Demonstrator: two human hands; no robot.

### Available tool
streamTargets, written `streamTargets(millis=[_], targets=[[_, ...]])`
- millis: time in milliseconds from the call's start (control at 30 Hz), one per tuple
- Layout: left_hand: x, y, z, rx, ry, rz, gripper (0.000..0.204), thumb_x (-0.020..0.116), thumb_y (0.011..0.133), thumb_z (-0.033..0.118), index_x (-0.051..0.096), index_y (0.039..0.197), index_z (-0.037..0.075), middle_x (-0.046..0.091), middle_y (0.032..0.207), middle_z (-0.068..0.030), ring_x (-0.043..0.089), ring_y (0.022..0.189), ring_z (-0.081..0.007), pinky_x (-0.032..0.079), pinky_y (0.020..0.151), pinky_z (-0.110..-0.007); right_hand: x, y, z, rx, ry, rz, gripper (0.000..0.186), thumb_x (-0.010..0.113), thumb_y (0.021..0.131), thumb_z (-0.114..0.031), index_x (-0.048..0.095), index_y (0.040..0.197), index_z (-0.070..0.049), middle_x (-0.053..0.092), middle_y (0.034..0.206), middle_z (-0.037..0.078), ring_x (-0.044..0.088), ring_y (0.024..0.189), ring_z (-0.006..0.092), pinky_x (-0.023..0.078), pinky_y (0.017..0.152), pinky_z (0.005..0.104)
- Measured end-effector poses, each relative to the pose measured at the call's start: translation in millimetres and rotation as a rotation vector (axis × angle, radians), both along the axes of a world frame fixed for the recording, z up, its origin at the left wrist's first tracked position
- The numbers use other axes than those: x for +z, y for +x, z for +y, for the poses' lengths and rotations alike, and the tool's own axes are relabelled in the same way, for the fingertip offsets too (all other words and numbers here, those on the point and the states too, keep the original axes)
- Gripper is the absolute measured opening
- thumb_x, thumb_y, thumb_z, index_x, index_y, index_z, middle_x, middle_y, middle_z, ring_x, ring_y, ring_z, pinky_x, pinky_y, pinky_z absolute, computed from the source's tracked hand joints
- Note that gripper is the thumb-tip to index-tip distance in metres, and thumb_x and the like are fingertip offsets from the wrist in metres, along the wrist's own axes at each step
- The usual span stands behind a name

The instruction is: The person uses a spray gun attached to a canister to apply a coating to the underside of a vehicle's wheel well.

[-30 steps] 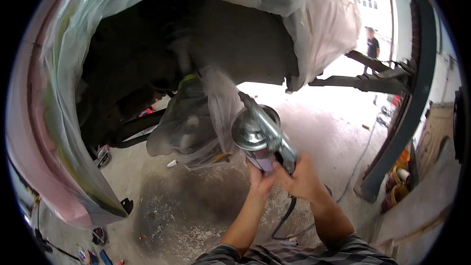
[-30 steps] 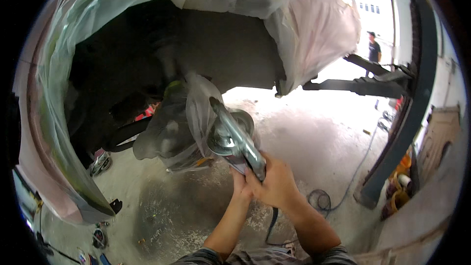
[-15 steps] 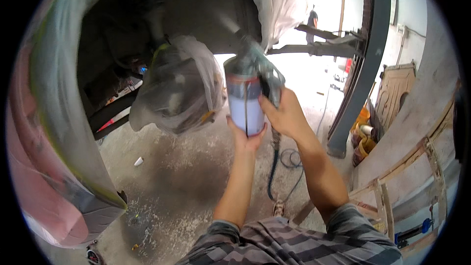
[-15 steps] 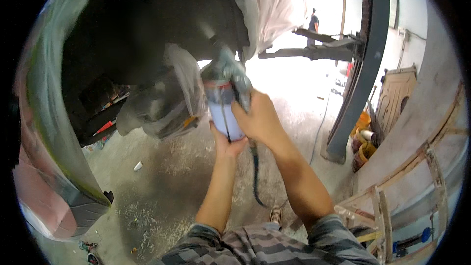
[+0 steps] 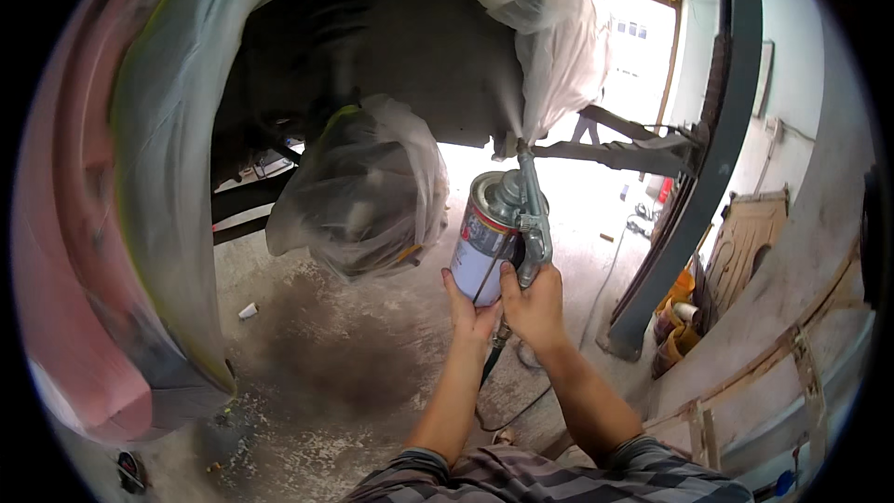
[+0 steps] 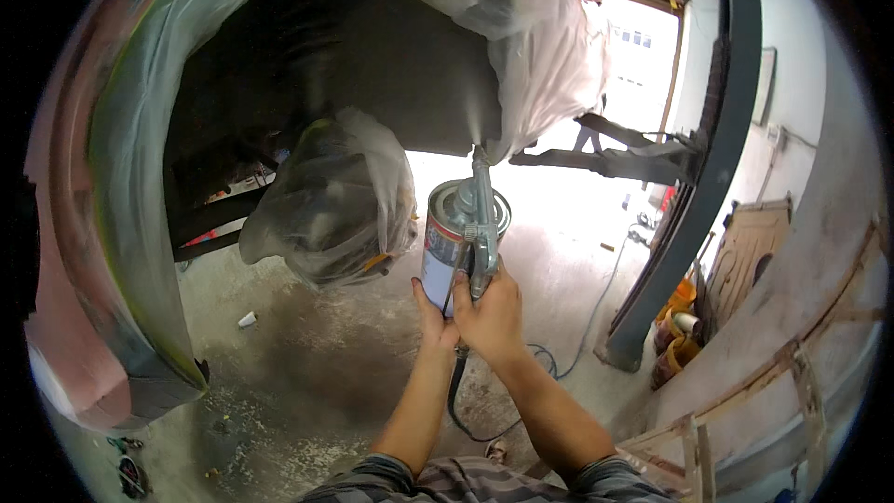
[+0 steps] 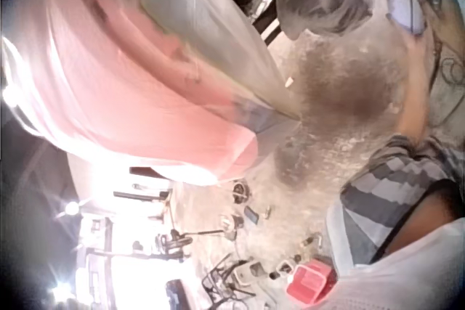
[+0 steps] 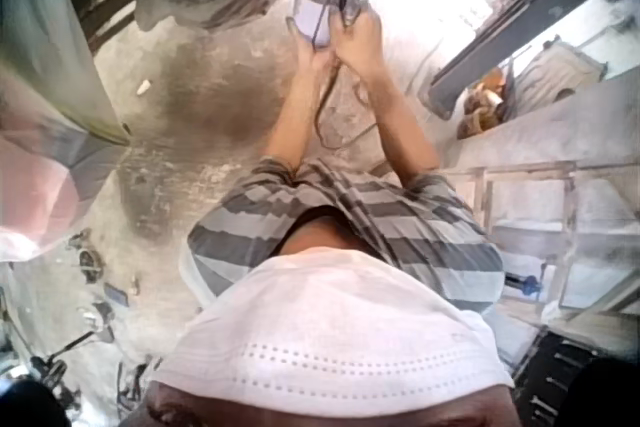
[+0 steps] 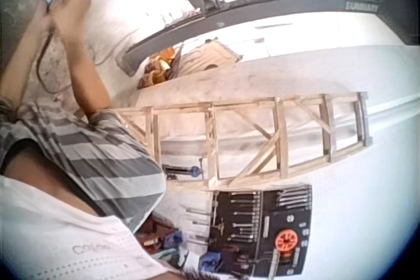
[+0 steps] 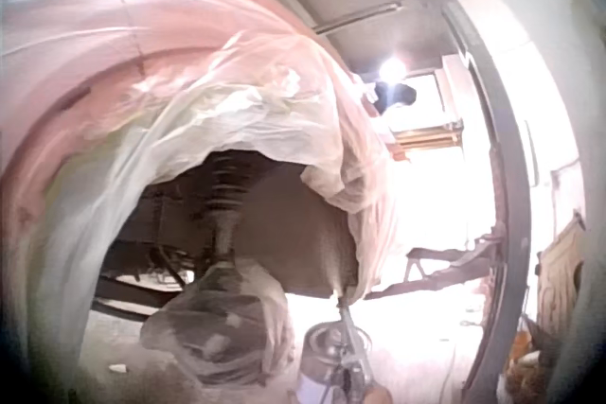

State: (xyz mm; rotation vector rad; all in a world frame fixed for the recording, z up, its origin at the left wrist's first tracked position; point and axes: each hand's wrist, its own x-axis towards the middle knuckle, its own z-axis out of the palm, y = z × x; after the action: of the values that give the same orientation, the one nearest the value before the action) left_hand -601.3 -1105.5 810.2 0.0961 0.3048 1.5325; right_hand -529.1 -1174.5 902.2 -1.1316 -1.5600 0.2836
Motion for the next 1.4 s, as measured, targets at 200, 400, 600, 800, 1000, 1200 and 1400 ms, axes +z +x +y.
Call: streamTargets(millis=[200, 400, 600, 800, 1000, 1200, 1400], targets=[[-17, 3, 38, -0.049, 0.242, -0.076, 0.072, 0.024, 0.095, 0.065, 0.037, 0.141, 0.011, 0.05, 0.133, -0.0119, 0.052, 0.12, -0.0284, 0.044, 0.1, -0.043, 24, -13, 10, 0.009, 0.173, -0.152, 0.018, 0.06, 0.082, -0.01, 0.054, 0.094, 0.004, 0.061, 0.079, 0.026, 0.062, 0.075, 0.0443, 0.049, 0.066, 0.0461], [32, 4, 63, 0.071, 0.333, 0.008, 0.066, 0.02, 0.099, 0.057, 0.034, 0.142, 0.01, 0.051, 0.133, -0.0113, 0.052, 0.12, -0.0254, 0.045, 0.1, -0.038, 56, -25, 3, 0.111, 0.274, -0.119, 0.02, 0.059, 0.082, -0.006, 0.057, 0.099, 0.004, 0.062, 0.077, 0.021, 0.064, 0.071, 0.0362, 0.049, 0.067, 0.0394], [8, 17, 53, 0.064, 0.255, 0.155, 0.069, 0.019, 0.098, 0.06, 0.035, 0.141, 0.009, 0.051, 0.133, -0.0116, 0.051, 0.12, -0.026, 0.043, 0.102, -0.039, 42, -21, 37, -0.002, 0.178, -0.279, 0.024, 0.059, 0.081, -0.008, 0.054, 0.102, 0.004, 0.062, 0.08, 0.025, 0.063, 0.076, 0.042, 0.05, 0.069, 0.0441], [-7, 34, 31, -0.037, 0.305, 0.126, 0.073, 0.019, 0.095, 0.066, 0.035, 0.142, 0.012, 0.051, 0.132, -0.0128, 0.05, 0.122, -0.0294, 0.042, 0.101, -0.045, 28, -29, 41, -0.054, 0.057, -0.402, 0.026, 0.062, 0.078, -0.011, 0.052, 0.098, 0.003, 0.061, 0.086, 0.028, 0.061, 0.083, 0.0462, 0.049, 0.074, 0.0494], [46, 37, 73, -0.194, 0.416, -0.045, 0.074, 0.019, 0.094, 0.068, 0.035, 0.142, 0.014, 0.051, 0.132, -0.013, 0.05, 0.122, -0.0306, 0.042, 0.1, -0.048, 82, -42, 26, 0.031, 0.268, -0.569, 0.032, 0.065, 0.075, -0.012, 0.05, 0.098, 0.004, 0.058, 0.089, 0.027, 0.059, 0.086, 0.0453, 0.048, 0.076, 0.0487], [94, 32, 109, -0.314, 0.51, -0.171, 0.075, 0.019, 0.093, 0.07, 0.035, 0.142, 0.015, 0.051, 0.131, -0.0132, 0.049, 0.122, -0.0319, 0.042, 0.099, -0.051, 133, -55, 20, -0.039, 0.347, -0.657, 0.032, 0.064, 0.075, -0.013, 0.051, 0.098, 0.006, 0.062, 0.086, 0.031, 0.061, 0.084, 0.0482, 0.049, 0.075, 0.0502], [123, 25, 135, -0.378, 0.524, -0.255, 0.076, 0.019, 0.092, 0.071, 0.035, 0.142, 0.016, 0.052, 0.131, -0.0134, 0.049, 0.122, -0.0331, 0.042, 0.098, -0.053, 154, -68, 54, -0.184, 0.452, -0.559, 0.032, 0.061, 0.078, -0.013, 0.051, 0.102, 0.005, 0.063, 0.081, 0.03, 0.061, 0.079, 0.0489, 0.048, 0.073, 0.052]])
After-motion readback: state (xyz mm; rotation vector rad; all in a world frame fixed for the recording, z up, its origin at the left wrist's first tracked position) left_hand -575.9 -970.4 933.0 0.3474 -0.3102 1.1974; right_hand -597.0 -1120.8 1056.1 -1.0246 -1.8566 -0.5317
